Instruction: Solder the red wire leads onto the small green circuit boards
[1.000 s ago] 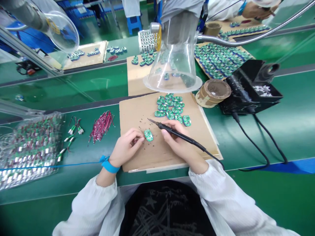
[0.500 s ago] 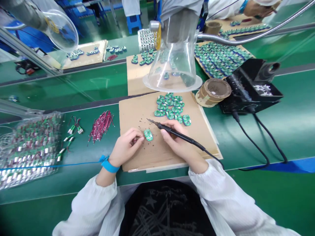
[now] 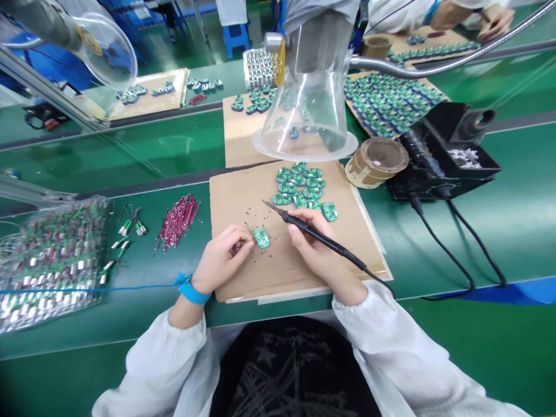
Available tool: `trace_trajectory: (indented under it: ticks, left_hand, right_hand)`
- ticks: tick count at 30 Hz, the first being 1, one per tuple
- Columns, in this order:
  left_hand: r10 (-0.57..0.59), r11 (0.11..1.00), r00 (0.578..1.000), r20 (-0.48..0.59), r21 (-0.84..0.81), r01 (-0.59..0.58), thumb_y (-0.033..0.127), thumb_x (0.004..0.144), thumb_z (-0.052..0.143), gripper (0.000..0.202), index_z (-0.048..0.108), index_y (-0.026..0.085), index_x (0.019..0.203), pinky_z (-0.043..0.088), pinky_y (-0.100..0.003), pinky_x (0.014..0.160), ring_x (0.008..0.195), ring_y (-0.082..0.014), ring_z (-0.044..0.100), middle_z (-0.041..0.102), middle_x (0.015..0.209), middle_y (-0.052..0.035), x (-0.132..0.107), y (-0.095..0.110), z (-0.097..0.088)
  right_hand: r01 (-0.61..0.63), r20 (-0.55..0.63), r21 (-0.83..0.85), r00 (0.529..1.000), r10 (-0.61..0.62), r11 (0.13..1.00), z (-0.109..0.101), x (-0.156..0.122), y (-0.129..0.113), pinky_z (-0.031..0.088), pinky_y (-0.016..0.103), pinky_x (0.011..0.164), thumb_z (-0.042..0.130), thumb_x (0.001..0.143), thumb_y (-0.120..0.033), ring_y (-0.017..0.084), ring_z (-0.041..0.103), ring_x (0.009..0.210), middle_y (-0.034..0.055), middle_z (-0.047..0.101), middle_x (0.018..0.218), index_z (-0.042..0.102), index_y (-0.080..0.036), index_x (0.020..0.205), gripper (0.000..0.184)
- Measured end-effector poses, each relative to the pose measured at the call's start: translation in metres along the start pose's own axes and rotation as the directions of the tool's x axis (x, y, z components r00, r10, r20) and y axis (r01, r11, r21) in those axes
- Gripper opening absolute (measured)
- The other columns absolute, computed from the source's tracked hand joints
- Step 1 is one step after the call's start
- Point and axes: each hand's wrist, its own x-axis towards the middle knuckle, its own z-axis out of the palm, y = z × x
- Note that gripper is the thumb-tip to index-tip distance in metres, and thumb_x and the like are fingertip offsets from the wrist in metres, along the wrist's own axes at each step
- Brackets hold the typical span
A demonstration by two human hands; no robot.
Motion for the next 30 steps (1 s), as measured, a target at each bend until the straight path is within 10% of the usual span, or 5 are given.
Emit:
trace_trajectory:
  ticks: [30]
  left_hand:
    - [0.01,1.0,1.0,-0.007,0.001,-0.01,0.023,0.102,0.055,0.01,0.064,0.02,0.097,0.045,-0.028,0.074,0.082,-0.0143,0.06,0.064,0.101,-0.003,0.0001,-0.0011,0.0004]
  right_hand:
    - [-0.021,-0.016,0.042,1.0,0.022,0.999,-0.0007,0.0,0.0039,0.053,0.034,0.066,0.066,0.096,-0.034,0.016,0.064,0.072,0.0059,0.069,0.106,0.059,-0.027,0.121,0.027]
